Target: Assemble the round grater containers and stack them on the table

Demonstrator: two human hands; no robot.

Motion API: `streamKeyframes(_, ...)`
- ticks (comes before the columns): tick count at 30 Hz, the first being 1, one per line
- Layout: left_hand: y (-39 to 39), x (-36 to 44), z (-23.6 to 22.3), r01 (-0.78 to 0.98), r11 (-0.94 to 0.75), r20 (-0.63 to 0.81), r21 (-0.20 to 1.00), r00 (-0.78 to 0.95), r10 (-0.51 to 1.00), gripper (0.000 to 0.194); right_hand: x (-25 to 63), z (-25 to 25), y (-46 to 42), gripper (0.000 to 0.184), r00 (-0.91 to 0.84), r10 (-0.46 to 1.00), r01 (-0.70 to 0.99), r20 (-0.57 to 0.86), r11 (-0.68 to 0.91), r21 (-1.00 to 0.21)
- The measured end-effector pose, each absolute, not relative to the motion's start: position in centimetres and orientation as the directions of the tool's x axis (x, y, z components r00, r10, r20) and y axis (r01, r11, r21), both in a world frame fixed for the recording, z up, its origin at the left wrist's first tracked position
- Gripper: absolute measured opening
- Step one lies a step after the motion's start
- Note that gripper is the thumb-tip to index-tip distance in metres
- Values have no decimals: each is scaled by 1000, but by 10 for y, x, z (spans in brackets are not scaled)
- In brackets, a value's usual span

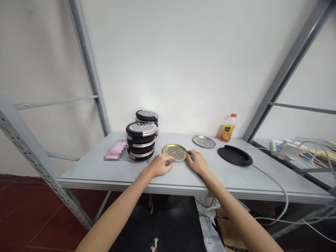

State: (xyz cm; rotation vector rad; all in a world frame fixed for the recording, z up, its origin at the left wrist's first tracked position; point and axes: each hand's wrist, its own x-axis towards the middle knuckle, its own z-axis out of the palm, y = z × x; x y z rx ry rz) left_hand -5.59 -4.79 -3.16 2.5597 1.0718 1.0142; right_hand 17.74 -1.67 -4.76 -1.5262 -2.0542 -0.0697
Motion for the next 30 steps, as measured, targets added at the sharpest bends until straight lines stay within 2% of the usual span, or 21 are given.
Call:
streamKeyframes(4,-47,-55,-32,581,-673,559,457,401,726,25,176,-48,-16,33,-196,855,890,479,360,-279)
streamKeyframes(6,-46,-55,-32,601,-648,564,467,362,742,35,177,-51,-12,32,-211,848,882,486,379,-279)
streamKeyframes(10,-45,-56,-32,620,-636,556,459,358,750,49,180,-52,2,32,-224,872,846,435,395,-357)
streamKeyframes(13,-45,-56,-33,620,-638,542,457,375,752,54,181,-45,15,36,-307,873,797,378,453,-399)
streamKeyframes(19,-41,-57,-39,667,-589,481,456,373,794,69,172,-27,37,42,-458,848,763,268,529,-372)
streamKeyframes(25,-38,-59,-47,707,-531,400,467,366,840,77,160,-40,40,46,-339,892,826,299,434,-360)
streamKeyframes(30,-39,-58,-43,676,-557,403,482,394,826,80,154,-48,37,39,-347,879,805,328,458,-376)
